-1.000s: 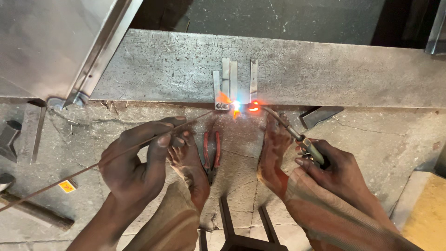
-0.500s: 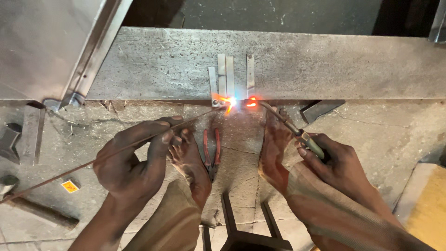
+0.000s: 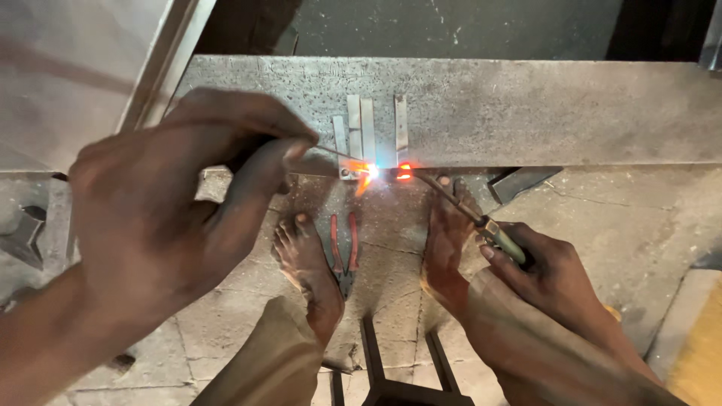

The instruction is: The person welds several small metal strips onto a larger metal sheet using a welding torch and a filler rod, creating bright sparks and molten metal points.

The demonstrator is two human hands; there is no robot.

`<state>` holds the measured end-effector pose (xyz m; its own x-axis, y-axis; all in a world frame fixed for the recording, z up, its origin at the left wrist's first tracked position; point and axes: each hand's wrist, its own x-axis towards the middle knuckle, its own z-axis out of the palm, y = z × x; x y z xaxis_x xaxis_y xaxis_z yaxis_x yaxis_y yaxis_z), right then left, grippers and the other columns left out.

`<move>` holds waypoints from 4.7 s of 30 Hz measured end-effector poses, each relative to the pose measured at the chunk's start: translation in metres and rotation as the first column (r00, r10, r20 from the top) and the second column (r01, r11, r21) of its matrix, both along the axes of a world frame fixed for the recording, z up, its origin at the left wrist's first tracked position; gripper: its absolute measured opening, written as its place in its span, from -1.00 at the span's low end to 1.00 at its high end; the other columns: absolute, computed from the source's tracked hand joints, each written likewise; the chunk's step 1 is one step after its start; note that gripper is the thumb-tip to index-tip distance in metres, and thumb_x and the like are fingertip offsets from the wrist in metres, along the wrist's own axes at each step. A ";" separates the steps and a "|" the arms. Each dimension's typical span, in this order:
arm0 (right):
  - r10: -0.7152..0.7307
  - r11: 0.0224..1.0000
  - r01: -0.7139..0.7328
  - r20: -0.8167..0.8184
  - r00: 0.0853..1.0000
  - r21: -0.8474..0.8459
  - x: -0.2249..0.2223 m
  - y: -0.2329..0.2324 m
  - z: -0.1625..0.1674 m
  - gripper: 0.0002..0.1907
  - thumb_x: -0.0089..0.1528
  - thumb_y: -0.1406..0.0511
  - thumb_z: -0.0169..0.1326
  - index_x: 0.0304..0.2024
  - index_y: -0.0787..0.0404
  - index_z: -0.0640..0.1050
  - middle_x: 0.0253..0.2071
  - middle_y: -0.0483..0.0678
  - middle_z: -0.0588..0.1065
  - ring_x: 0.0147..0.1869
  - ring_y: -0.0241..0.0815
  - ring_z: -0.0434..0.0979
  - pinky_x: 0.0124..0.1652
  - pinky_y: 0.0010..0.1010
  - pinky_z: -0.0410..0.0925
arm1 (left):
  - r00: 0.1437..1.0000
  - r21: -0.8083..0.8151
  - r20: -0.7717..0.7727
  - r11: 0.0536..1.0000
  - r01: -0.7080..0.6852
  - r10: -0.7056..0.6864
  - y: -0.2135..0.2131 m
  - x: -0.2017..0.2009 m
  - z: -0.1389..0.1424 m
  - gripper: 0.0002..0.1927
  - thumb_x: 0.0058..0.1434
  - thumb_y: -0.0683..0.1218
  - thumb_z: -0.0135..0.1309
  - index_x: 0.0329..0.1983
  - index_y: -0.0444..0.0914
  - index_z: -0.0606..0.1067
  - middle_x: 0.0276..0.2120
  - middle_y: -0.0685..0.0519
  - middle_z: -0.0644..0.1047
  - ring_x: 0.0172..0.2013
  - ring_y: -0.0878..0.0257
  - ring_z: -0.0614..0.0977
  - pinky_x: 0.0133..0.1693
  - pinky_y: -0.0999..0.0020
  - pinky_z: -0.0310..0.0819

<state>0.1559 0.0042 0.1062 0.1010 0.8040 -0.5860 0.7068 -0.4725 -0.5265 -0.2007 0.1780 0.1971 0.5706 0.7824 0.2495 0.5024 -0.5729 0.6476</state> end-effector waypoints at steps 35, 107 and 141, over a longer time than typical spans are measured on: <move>-0.015 0.999 0.015 0.019 1.000 -0.029 0.005 -0.004 -0.006 -0.67 0.18 0.21 0.25 -0.01 0.14 0.64 -0.58 -0.07 0.50 -0.53 -0.36 0.38 -0.47 -0.41 0.37 | 0.999 -0.096 0.036 0.995 0.036 -0.033 -0.003 0.026 -0.023 -0.92 0.34 -0.24 0.18 -0.15 -0.37 0.54 -0.26 -0.01 0.67 -0.50 0.25 0.67 -0.46 0.35 0.52; -0.041 0.998 0.039 -0.038 0.998 -0.050 0.005 -0.007 -0.008 -0.66 0.21 0.24 0.24 0.02 0.18 0.61 -0.54 -0.09 0.49 -0.49 -0.39 0.37 -0.48 -0.43 0.35 | 0.994 -0.049 0.079 0.996 0.079 -0.075 -0.003 0.026 -0.030 -0.90 0.43 -0.26 0.16 -0.15 -0.45 0.50 -0.12 -0.04 0.64 -0.38 0.25 0.71 -0.40 0.42 0.54; -0.060 0.997 0.059 -0.011 0.998 -0.052 0.003 -0.003 -0.009 -0.68 0.20 0.21 0.22 -0.02 0.16 0.62 -0.56 -0.13 0.49 -0.51 -0.36 0.36 -0.48 -0.42 0.33 | 0.998 -0.032 0.049 0.999 0.032 -0.031 -0.003 0.028 -0.037 -0.93 0.39 -0.20 0.15 -0.18 -0.33 0.54 -0.41 0.06 0.63 -0.61 0.29 0.59 -0.55 0.36 0.42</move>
